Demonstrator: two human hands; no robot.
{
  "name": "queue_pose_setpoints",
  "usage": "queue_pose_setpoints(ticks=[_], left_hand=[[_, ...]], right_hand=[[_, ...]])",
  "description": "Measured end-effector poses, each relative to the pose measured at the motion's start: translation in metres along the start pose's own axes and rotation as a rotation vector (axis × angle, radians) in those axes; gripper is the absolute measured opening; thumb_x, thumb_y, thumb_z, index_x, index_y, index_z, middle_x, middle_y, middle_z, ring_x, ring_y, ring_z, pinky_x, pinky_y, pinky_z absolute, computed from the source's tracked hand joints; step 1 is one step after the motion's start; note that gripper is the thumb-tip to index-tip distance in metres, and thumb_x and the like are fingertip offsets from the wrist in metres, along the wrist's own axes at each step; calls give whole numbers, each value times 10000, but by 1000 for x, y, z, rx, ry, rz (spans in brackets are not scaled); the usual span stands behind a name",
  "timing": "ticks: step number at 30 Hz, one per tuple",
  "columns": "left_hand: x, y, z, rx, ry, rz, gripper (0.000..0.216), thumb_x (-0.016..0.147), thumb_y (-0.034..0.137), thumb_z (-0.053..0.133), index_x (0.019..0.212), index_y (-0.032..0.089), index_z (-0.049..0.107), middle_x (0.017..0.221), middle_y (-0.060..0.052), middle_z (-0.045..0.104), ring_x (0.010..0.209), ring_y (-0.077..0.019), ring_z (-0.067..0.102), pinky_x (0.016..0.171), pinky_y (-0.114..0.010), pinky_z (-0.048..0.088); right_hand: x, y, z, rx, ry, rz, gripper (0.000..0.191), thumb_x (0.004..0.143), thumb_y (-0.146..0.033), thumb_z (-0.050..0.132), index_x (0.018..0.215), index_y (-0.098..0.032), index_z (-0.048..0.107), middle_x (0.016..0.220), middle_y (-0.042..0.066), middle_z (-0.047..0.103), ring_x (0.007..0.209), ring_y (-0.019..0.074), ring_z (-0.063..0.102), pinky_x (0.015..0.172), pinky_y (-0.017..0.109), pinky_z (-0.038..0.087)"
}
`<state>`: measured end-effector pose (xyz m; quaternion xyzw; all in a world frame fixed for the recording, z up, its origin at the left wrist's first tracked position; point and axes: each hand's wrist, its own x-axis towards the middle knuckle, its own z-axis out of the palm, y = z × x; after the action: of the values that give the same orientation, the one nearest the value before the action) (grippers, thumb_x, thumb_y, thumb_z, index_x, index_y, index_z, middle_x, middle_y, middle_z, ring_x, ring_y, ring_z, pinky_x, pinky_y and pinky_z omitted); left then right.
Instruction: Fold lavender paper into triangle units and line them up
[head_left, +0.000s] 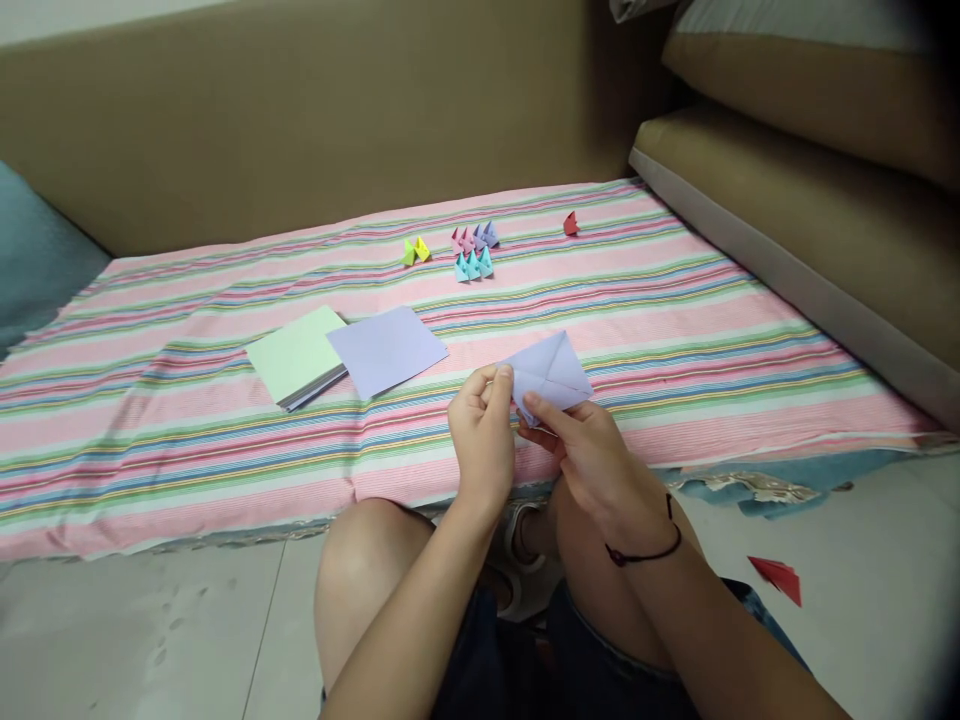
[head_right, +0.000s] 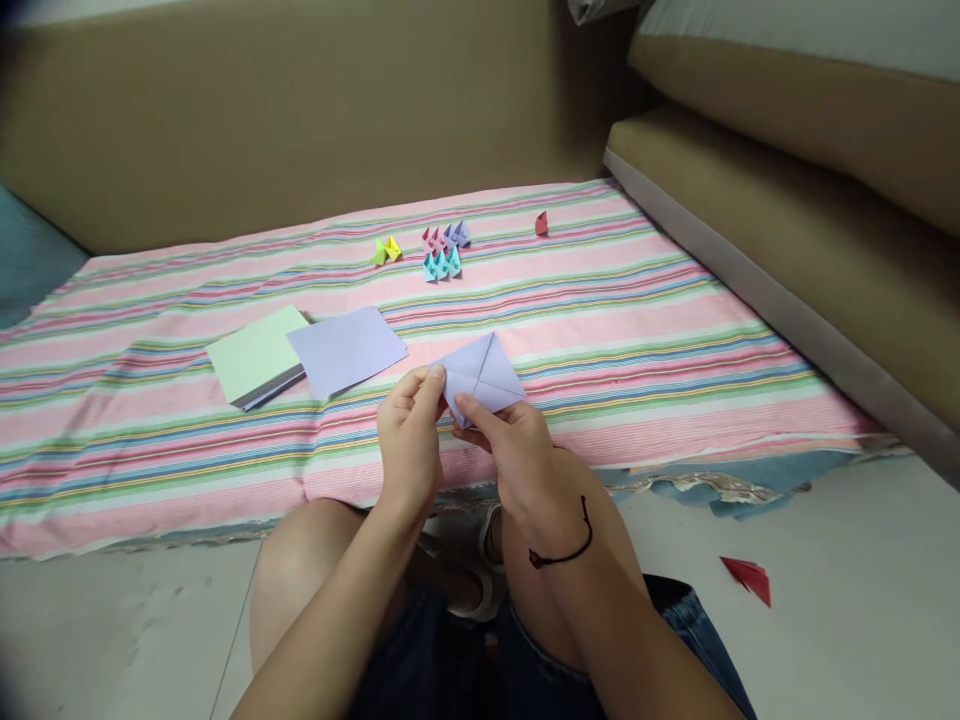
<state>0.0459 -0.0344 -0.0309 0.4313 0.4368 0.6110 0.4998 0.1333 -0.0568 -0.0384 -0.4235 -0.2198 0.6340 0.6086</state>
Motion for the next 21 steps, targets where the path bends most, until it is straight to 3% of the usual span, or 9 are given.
queue_pose_setpoints(ticks=[21], left_hand=[[6,1,-4,-17,41,35,229,842,317,576,678,162,536,595,44,392,544,-75,362,519,-191,314]], right_hand=[[-5,-3,3,-55,-131,83,161,628,-276,801,749,-182,753,745,17,728,746,139,644,776,289,525]])
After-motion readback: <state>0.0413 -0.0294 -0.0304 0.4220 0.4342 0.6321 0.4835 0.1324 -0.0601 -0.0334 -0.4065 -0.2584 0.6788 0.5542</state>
